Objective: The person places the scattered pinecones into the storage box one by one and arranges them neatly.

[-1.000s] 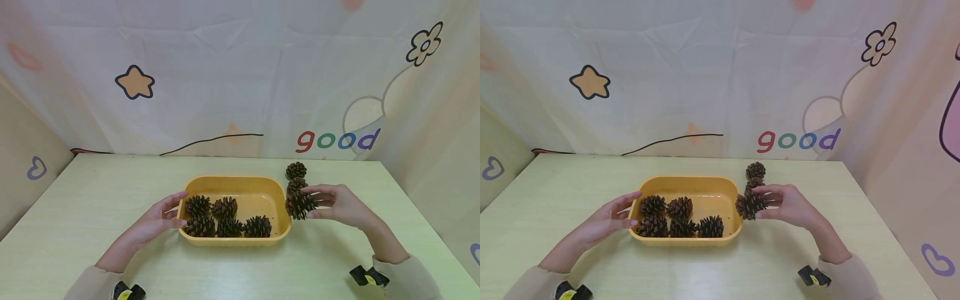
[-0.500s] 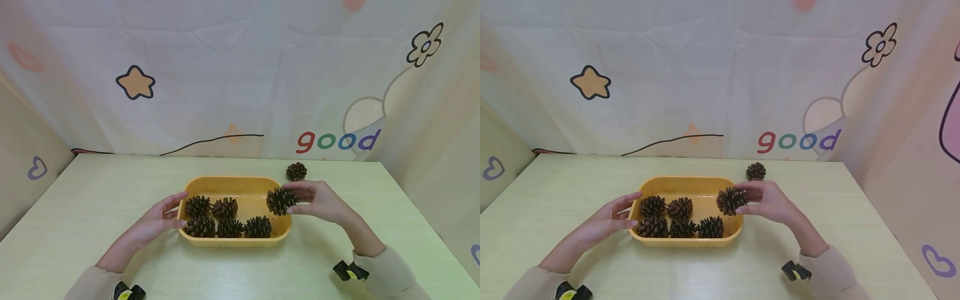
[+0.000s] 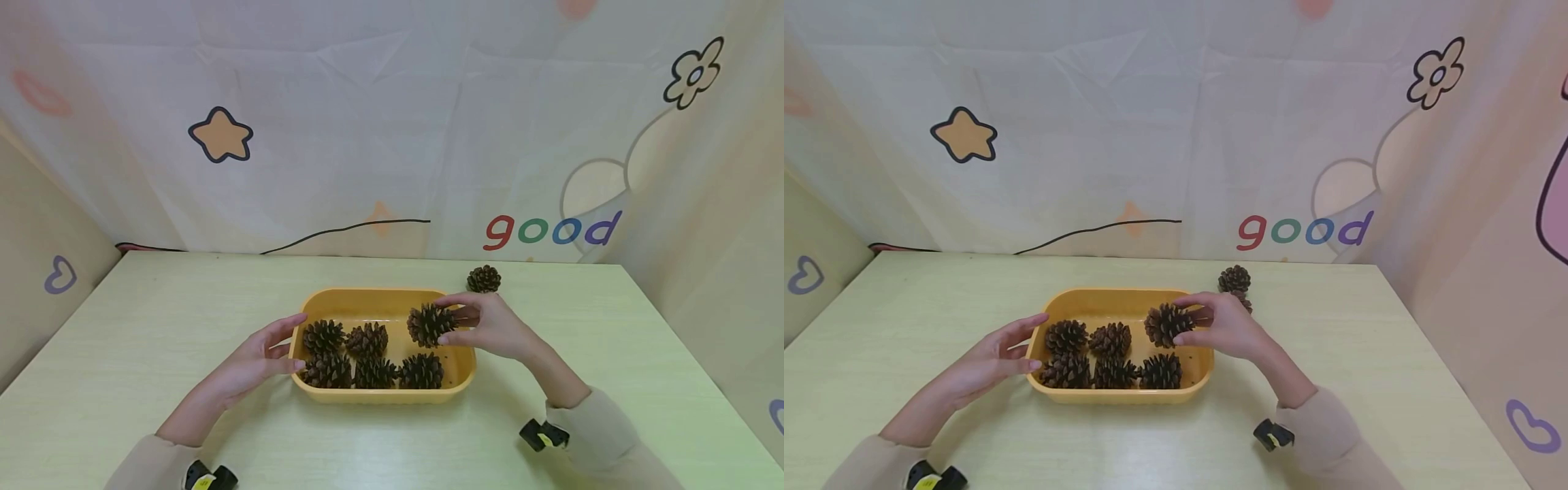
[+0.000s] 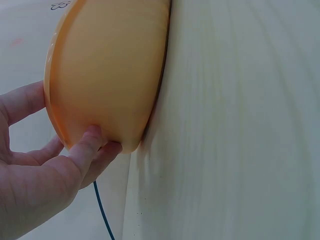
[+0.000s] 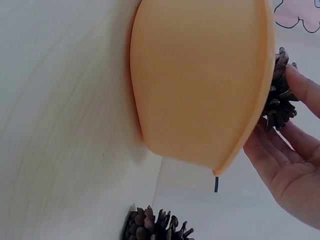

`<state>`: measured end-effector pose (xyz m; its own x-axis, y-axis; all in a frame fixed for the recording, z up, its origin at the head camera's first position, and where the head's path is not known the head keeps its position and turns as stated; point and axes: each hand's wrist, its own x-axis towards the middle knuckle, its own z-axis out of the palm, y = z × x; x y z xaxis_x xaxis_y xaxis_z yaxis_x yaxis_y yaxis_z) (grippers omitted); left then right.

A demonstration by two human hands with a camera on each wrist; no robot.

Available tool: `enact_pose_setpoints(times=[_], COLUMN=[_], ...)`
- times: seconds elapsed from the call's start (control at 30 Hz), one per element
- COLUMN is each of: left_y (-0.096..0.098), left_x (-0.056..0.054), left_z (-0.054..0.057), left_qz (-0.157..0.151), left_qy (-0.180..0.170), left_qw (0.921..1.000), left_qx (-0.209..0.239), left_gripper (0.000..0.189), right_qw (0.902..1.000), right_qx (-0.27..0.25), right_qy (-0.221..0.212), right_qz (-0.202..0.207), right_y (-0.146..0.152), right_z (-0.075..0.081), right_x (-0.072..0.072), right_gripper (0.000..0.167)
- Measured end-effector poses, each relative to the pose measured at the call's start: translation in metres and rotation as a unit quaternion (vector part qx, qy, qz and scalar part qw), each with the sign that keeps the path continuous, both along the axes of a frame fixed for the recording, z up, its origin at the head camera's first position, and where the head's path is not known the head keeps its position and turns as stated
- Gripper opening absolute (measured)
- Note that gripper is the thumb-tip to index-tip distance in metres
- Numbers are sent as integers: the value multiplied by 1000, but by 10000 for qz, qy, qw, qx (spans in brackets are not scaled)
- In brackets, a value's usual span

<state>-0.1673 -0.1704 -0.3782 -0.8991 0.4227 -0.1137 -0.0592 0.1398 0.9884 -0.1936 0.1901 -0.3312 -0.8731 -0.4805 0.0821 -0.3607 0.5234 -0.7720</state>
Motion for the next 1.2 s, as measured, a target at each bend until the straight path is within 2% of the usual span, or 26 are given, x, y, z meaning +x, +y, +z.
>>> enact_pose_setpoints(times=[0.53, 0.83, 1.2], left_y=[0, 0, 0], left_x=[1, 0, 0], left_z=[2, 1, 0], left_qz=[-36, -28, -42], left_qy=[-14, -10, 19], left_qw=[10000, 10000, 10000], left_qx=[30, 9, -7], left_gripper=[79, 79, 78], right_qw=[9994, 9965, 9882], right_qx=[162, 805, 1524], right_qy=[-305, -74, 58], right_qz=[-26, 210, 118], right_y=[-22, -29, -39], right_z=[-10, -17, -18], right_x=[-13, -17, -20], right_gripper=[50, 49, 45])
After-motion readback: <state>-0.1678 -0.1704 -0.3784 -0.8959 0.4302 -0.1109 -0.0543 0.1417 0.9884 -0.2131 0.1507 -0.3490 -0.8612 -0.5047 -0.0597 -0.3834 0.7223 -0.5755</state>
